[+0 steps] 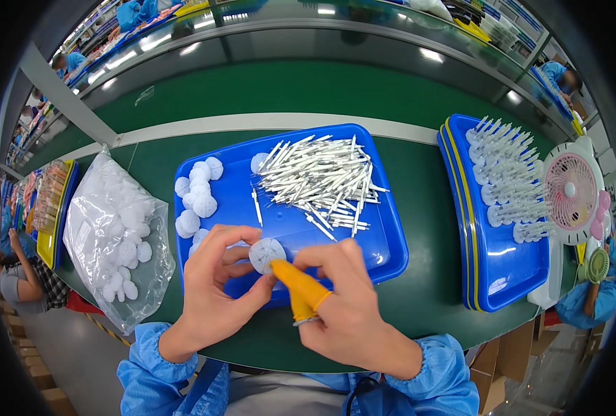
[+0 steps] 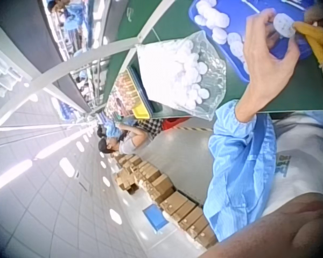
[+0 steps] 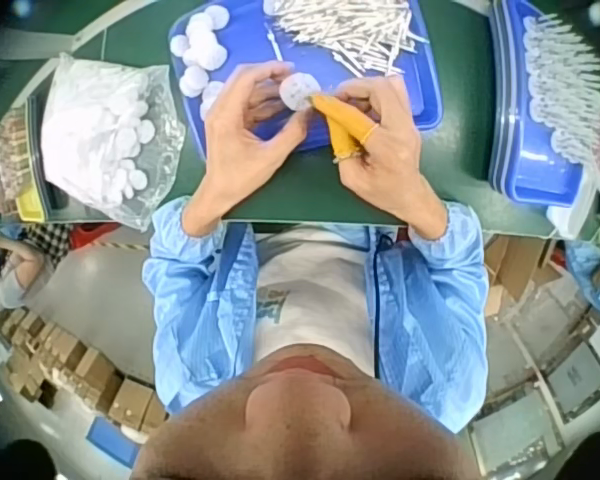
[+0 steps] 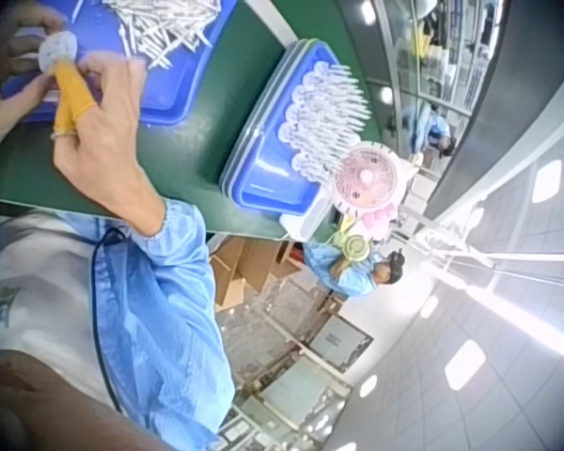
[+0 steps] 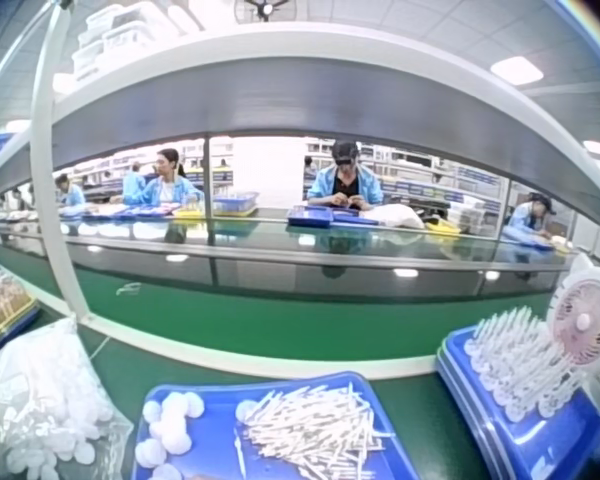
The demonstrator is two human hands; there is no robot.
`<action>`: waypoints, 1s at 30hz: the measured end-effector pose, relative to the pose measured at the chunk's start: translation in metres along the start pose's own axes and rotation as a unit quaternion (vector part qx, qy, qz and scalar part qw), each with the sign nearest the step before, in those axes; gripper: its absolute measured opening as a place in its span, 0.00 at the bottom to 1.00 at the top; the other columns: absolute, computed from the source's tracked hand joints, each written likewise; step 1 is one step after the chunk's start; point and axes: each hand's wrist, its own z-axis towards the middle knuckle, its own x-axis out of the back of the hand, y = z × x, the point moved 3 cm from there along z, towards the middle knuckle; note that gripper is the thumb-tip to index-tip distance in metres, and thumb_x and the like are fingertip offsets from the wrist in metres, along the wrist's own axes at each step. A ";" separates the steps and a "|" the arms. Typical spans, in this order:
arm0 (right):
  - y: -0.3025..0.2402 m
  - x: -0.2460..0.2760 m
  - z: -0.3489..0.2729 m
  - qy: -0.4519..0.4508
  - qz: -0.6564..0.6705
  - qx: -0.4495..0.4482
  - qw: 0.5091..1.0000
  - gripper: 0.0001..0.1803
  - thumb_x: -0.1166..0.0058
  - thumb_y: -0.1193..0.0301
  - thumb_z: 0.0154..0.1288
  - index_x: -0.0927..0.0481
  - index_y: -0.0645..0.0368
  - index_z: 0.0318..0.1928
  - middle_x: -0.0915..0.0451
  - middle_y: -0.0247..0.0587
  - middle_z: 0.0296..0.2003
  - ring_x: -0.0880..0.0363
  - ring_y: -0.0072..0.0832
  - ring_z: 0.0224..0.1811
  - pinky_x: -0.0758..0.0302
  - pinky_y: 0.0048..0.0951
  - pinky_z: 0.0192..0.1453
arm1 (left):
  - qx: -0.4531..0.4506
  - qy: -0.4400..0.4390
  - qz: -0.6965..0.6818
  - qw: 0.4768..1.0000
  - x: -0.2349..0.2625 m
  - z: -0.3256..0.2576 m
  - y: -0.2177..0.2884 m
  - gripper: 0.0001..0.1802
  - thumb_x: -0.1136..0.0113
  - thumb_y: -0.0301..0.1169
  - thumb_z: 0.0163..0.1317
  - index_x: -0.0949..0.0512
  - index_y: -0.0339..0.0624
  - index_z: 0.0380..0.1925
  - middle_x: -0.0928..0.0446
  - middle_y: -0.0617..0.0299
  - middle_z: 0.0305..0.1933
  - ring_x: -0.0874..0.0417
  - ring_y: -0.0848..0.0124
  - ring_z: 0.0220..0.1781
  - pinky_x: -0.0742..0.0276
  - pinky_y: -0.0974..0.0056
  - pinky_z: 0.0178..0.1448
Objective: The person repeatedly picks up a white circular foam piece and a thin white stick, inserts the stick into the foam, and places the assembled unit into a blue tray. This process is repeated continuously throughout the clip.
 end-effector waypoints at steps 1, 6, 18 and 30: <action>0.001 0.001 0.001 -0.006 -0.004 0.000 1.000 0.31 0.39 0.85 0.34 0.09 0.67 0.48 0.21 0.44 0.49 0.29 0.41 0.42 0.28 0.36 0.38 | -0.004 0.003 -0.005 1.000 -0.001 0.000 0.000 0.28 0.25 0.18 0.58 0.20 0.38 0.60 0.19 0.54 0.57 0.08 0.60 0.56 0.07 0.59 0.56; 0.002 0.003 0.000 -0.014 -0.015 -0.002 1.000 0.33 0.39 0.85 0.34 0.09 0.66 0.50 0.21 0.43 0.49 0.30 0.41 0.42 0.28 0.36 0.39 | -0.003 0.011 -0.002 1.000 0.000 0.001 0.001 0.28 0.26 0.17 0.59 0.21 0.38 0.60 0.19 0.54 0.56 0.08 0.60 0.56 0.07 0.59 0.57; 0.011 -0.002 0.000 0.036 -0.012 -0.027 0.999 0.36 0.43 0.84 0.34 0.09 0.61 0.52 0.20 0.39 0.47 0.30 0.37 0.42 0.30 0.32 0.40 | -0.020 -0.021 0.023 0.999 -0.005 -0.002 0.004 0.31 0.24 0.19 0.56 0.21 0.38 0.62 0.18 0.53 0.55 0.09 0.60 0.54 0.09 0.58 0.57; 0.007 0.001 0.004 -0.013 -0.026 -0.002 1.000 0.25 0.38 0.85 0.36 0.10 0.70 0.43 0.22 0.46 0.50 0.29 0.43 0.44 0.28 0.38 0.40 | -0.021 -0.027 0.031 0.999 -0.005 -0.002 0.004 0.32 0.24 0.19 0.57 0.21 0.38 0.63 0.18 0.52 0.54 0.09 0.58 0.55 0.09 0.57 0.59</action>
